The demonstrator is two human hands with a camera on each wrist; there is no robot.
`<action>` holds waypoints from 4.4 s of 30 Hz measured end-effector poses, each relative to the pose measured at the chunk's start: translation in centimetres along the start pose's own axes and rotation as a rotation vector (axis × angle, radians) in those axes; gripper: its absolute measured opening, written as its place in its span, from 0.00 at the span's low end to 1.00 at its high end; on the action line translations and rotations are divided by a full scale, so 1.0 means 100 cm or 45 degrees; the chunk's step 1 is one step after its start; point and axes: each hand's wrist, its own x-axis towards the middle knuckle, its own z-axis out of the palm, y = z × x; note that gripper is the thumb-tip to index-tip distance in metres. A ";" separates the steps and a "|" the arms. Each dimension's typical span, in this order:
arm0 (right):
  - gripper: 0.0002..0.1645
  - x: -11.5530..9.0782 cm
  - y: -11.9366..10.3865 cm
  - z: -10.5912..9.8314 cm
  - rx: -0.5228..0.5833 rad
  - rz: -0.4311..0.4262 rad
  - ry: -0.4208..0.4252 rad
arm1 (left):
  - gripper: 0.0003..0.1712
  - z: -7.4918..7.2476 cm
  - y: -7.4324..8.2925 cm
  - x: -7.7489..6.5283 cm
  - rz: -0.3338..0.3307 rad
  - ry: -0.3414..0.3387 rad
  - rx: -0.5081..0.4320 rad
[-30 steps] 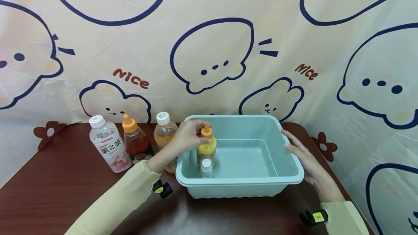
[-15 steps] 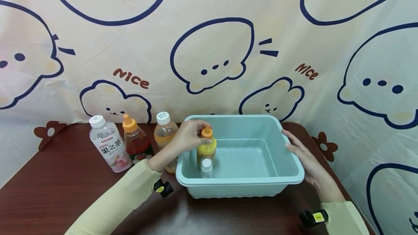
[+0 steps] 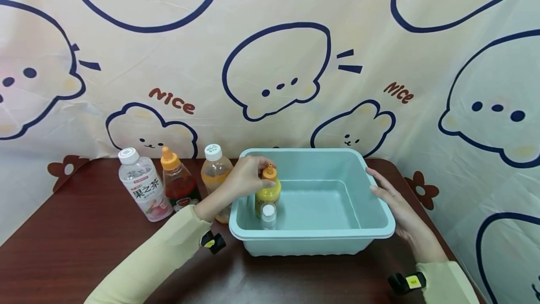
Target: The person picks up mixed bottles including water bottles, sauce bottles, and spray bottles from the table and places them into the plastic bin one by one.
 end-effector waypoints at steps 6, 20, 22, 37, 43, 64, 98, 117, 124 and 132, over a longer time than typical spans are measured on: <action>0.31 0.001 -0.001 0.001 0.015 0.009 -0.006 | 0.20 -0.001 0.001 0.000 0.021 0.012 0.024; 0.31 0.000 -0.001 0.000 0.024 0.005 -0.009 | 0.20 -0.002 0.001 0.001 0.017 -0.016 -0.001; 0.32 0.000 0.000 0.000 0.021 0.009 -0.005 | 0.20 -0.002 0.001 0.001 0.008 -0.019 0.005; 0.31 0.001 0.000 0.000 0.025 0.004 -0.011 | 0.20 -0.002 0.000 0.002 0.001 -0.012 -0.007; 0.32 0.000 0.000 -0.001 0.025 -0.001 -0.007 | 0.20 -0.002 0.000 0.002 0.019 0.009 -0.052; 0.32 -0.001 -0.002 0.000 0.042 -0.021 -0.023 | 0.21 -0.011 0.006 -0.002 0.019 0.115 -0.151; 0.32 -0.001 -0.002 0.000 0.052 -0.029 -0.033 | 0.22 -0.025 0.011 -0.022 0.095 0.230 -0.447; 0.31 -0.001 -0.001 -0.001 0.057 -0.023 -0.030 | 0.23 -0.033 0.008 -0.038 0.069 0.254 -0.607; 0.31 -0.001 -0.002 -0.001 0.059 -0.030 -0.040 | 0.24 -0.036 0.006 -0.042 0.090 0.267 -0.631; 0.31 -0.001 -0.001 -0.002 0.067 -0.031 -0.041 | 0.22 -0.040 0.003 -0.048 0.073 0.282 -0.599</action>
